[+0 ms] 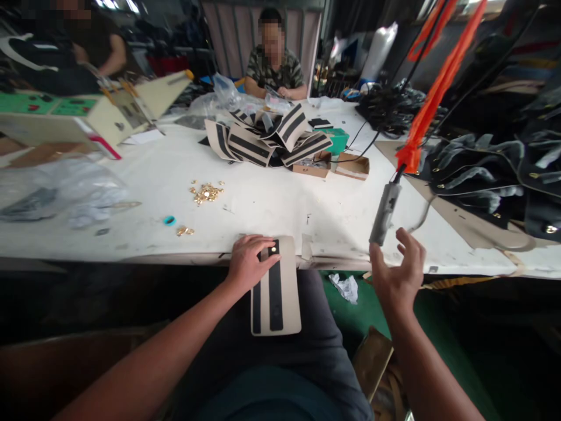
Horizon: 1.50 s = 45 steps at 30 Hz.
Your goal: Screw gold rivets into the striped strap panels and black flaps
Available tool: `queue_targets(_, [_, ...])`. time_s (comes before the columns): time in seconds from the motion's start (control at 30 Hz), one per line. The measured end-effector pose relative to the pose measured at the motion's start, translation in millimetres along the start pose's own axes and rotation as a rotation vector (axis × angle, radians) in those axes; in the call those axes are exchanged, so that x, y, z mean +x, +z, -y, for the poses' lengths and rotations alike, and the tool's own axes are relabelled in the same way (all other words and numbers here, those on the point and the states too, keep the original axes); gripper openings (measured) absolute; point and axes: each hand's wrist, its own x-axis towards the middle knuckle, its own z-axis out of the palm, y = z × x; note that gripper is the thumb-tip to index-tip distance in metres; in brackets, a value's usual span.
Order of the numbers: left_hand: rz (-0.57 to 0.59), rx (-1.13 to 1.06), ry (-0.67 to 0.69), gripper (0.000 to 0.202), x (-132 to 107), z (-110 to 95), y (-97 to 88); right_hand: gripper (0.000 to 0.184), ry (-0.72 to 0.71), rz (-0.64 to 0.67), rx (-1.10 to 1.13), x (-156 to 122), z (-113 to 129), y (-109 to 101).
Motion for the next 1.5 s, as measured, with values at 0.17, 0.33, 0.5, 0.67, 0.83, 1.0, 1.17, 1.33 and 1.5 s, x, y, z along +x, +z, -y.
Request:
queue_targets(0.17, [0.009, -0.017, -0.008, 0.023, 0, -1, -0.8, 0.045, -0.539, 0.509, -0.025, -79, 28, 21])
queue_targets(0.33, [0.026, -0.204, -0.062, 0.024, -3, -5, -6.4, 0.051, -0.744, 0.744, 0.058, -113, 47, 40])
queue_targets(0.5, [-0.049, -0.349, -0.119, 0.02, -8, -1, -25.4, 0.043, -0.785, 0.783, 0.278, -78, 77, 32])
queue_targets(0.67, [-0.319, -0.562, -0.389, 0.04, -36, 4, -62.2, 0.041, -0.722, 0.695, 0.429, -35, 126, 23])
queue_targets(0.83, [-0.429, -0.692, -0.441, 0.053, -100, -25, -91.6, 0.012, -0.618, 0.54, 0.408, -31, 186, 38])
queue_targets(1.0, [-0.448, -0.822, -0.44, 0.096, -137, -42, -94.5, 0.024, -0.625, 0.901, 0.529, -75, 235, 66])
queue_targets(1.17, [-0.522, -0.657, -0.724, 0.08, -149, 1, -102.4, 0.051, -0.73, 1.197, 0.438, -115, 258, 96])
queue_targets(1.33, [-0.491, -0.488, -0.804, 0.076, -158, 34, -114.8, 0.046, -0.8, 1.399, 0.305, -121, 277, 115])
queue_targets(1.5, [-0.536, -0.48, -0.852, 0.046, -162, 51, -120.1, 0.038, -0.663, 1.548, 0.426, -108, 293, 135])
